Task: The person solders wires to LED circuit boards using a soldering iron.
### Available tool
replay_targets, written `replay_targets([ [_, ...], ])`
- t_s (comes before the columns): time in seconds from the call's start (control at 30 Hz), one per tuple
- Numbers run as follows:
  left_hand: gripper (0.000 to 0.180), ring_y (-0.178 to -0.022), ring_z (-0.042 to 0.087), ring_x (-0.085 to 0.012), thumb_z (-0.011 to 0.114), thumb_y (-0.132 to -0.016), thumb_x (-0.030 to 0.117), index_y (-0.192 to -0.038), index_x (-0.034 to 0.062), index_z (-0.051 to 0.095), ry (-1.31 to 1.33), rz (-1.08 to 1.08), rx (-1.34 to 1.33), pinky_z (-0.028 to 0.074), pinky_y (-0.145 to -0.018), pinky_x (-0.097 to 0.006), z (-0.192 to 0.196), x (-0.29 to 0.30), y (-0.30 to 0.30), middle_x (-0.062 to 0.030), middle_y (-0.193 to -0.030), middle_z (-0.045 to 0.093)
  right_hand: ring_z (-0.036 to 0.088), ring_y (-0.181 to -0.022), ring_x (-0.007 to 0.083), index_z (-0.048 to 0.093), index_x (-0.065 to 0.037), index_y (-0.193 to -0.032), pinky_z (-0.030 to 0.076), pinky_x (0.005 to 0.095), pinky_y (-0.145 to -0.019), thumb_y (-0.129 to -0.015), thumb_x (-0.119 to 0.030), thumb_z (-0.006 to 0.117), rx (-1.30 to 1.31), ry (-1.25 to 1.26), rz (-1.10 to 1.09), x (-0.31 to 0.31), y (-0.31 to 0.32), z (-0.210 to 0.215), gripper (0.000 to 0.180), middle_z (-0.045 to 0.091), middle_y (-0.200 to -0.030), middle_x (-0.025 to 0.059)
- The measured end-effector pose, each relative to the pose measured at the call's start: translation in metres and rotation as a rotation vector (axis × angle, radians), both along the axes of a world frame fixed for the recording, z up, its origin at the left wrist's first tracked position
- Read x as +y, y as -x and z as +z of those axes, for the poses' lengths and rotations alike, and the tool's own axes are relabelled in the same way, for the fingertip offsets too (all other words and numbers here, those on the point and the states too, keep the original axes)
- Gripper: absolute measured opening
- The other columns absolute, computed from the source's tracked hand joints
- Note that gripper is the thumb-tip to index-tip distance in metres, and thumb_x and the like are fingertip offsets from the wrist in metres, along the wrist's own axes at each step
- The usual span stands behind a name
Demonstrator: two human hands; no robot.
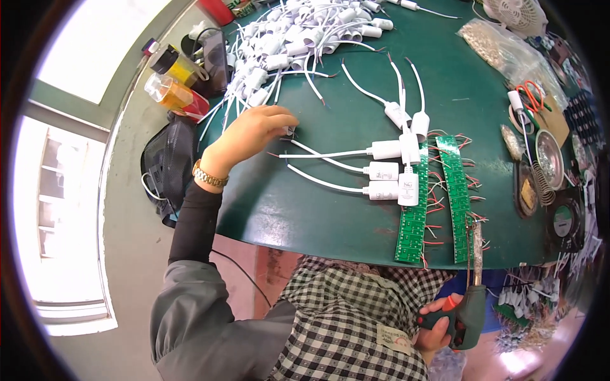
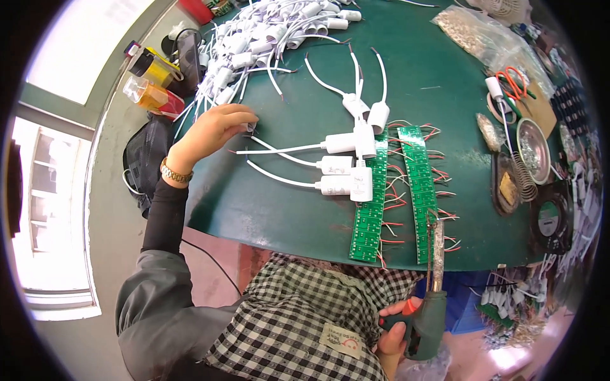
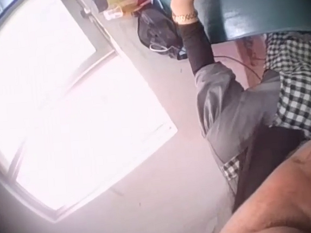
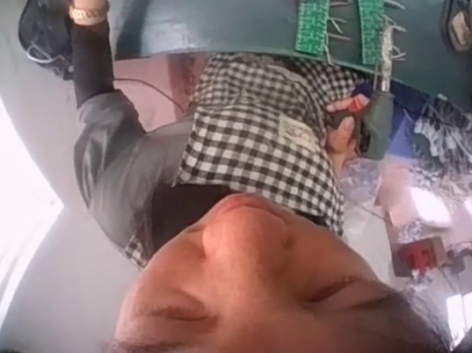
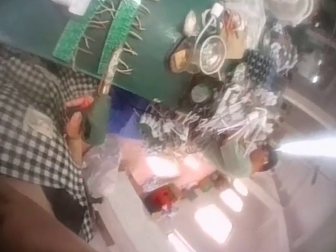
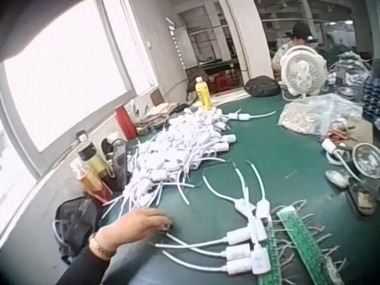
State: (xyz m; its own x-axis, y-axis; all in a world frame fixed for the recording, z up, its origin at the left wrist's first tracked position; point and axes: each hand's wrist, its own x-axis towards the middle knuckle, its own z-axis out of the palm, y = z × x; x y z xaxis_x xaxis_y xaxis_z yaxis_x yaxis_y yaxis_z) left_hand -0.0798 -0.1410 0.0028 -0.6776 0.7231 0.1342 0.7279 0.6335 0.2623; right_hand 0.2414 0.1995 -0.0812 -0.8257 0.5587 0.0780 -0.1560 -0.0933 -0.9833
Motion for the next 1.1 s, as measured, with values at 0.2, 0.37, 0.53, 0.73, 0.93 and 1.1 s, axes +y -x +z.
replay_targets([
  [0.2, 0.014, -0.087, 0.06, -0.0288, 0.066, -0.077, 0.006, -0.09, 0.0074, 0.063, -0.024, -0.054, 0.197, 0.049, -0.076, -0.037, -0.014, 0.004, -0.009, -0.0093, -0.102, 0.062, 0.054, -0.064, 0.0186, 0.041, 0.002, -0.122, 0.048, 0.0281, -0.056, -0.085, -0.029, 0.058, 0.003, -0.025, 0.061, -0.005, -0.002, 0.004, 0.051, 0.053, -0.08, 0.0128],
  [0.37, 0.017, -0.086, 0.062, -0.0215, 0.071, -0.069, -0.001, -0.084, 0.0058, 0.066, -0.263, 0.028, 0.408, 0.049, -0.072, -0.032, -0.011, 0.002, -0.011, -0.0076, -0.101, 0.064, 0.055, -0.065, 0.0193, 0.041, 0.002, -0.123, 0.051, 0.0301, -0.059, -0.086, -0.032, 0.06, -0.028, -0.12, 0.149, 0.002, -0.006, -0.001, 0.054, 0.054, -0.082, 0.0123],
  [0.53, 0.025, -0.076, 0.059, -0.0195, 0.067, -0.059, -0.009, -0.077, 0.0081, 0.066, -0.266, -0.167, 0.576, 0.047, -0.065, -0.03, 0.036, 0.069, -0.071, -0.008, -0.099, 0.061, 0.056, -0.066, 0.0195, 0.04, 0.001, -0.123, 0.051, 0.0302, -0.059, -0.085, -0.032, 0.061, 0.009, -0.165, 0.182, 0.002, -0.005, -0.003, 0.055, 0.054, -0.081, 0.0125],
  [0.73, 0.022, -0.066, 0.051, -0.0194, 0.069, -0.057, 0.002, -0.078, 0.0038, 0.064, -0.234, -0.375, 0.188, 0.041, -0.054, -0.03, -0.001, 0.137, -0.107, -0.0051, -0.086, 0.056, 0.057, -0.063, 0.0171, 0.05, 0.002, -0.111, 0.047, 0.0269, -0.056, -0.076, -0.015, 0.059, 0.02, -0.128, 0.154, -0.001, 0.002, 0.005, 0.04, 0.057, -0.079, 0.0111],
  [0.93, 0.024, -0.07, 0.053, -0.0211, 0.07, -0.057, 0.0, -0.08, 0.0036, 0.064, -0.462, -0.407, 0.133, 0.044, -0.059, -0.032, -0.045, 0.154, -0.096, -0.0049, -0.088, 0.058, 0.051, -0.059, 0.0125, 0.059, -0.001, -0.097, 0.042, 0.0234, -0.055, -0.074, -0.012, 0.062, -0.168, -0.198, 0.245, -0.002, -0.005, 0.016, 0.026, 0.056, -0.074, 0.0032],
  [1.1, 0.025, -0.073, 0.055, -0.0223, 0.07, -0.056, 0.0, -0.079, 0.0025, 0.063, -0.429, -0.395, 0.183, 0.045, -0.061, -0.033, -0.049, 0.156, -0.097, -0.0068, -0.091, 0.06, 0.049, -0.058, 0.0105, 0.063, -0.002, -0.083, 0.04, 0.0227, -0.054, -0.072, -0.01, 0.064, -0.351, -0.275, 0.289, -0.004, 0.001, 0.037, 0.014, 0.055, -0.067, 0.0013],
])
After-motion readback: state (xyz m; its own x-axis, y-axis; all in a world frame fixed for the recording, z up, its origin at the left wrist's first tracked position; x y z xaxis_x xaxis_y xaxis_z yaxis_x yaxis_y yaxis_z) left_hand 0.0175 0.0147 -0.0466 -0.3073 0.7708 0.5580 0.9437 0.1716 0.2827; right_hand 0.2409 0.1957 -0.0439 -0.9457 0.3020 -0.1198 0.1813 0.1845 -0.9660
